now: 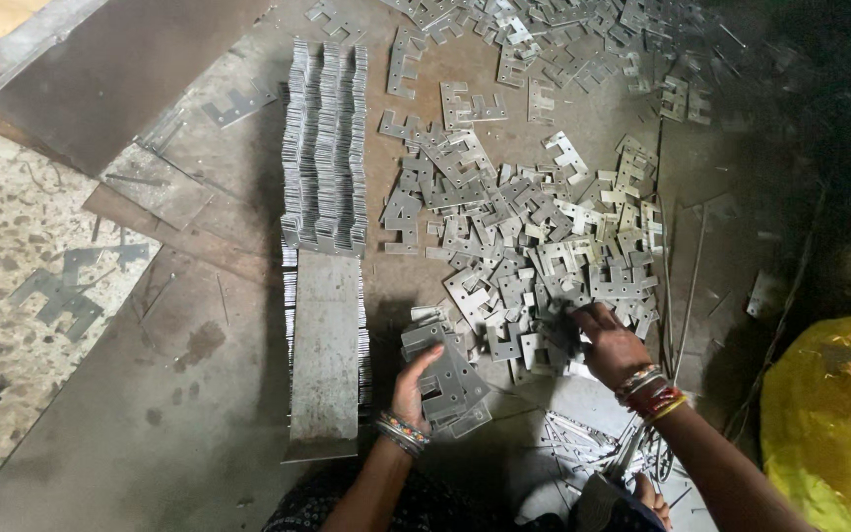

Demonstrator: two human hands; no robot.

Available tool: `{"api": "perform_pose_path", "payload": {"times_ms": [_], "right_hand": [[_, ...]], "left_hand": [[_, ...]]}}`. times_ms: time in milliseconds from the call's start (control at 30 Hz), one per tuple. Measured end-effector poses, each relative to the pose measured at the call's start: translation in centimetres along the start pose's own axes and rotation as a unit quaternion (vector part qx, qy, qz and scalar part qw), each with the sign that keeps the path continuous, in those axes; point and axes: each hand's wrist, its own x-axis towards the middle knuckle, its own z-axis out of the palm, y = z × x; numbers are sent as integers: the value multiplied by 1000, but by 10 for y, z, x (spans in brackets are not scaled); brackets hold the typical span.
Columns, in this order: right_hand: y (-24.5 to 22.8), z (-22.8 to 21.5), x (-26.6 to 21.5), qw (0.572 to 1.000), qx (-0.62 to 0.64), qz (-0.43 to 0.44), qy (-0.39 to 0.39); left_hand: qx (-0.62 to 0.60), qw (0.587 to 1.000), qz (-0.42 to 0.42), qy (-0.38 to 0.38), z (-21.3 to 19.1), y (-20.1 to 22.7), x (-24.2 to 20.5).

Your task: The person sits on the floor and sorts a large pile of small, L-shaped metal brackets. They pick up the brackets one by one or in small handfuls and stack them neatly into a growing pile on the floor.

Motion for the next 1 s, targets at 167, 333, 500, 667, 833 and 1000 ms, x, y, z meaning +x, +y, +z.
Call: {"api": "perform_pose_path", "payload": {"times_ms": [167,333,500,667,833,1000], "right_hand": [[-2,85,19,999,14,7,-44],[4,105,31,986,32,53,-156],[-16,42,21,979,-31,-155,128],[-62,6,12,976,-161,-131,-66],[-84,-8,-1,968,-90,-220,86],[-85,-54,-9,997,6,-75,13]], "left_hand": [[23,999,3,37,12,4,-5],[-1,1000,3,23,10,2,-5],[-16,1000,20,11,11,4,-6],[-28,999,28,22,19,7,-10],[-20,999,23,7,15,2,-8],[4,999,10,-45,-7,-7,-2]]}}
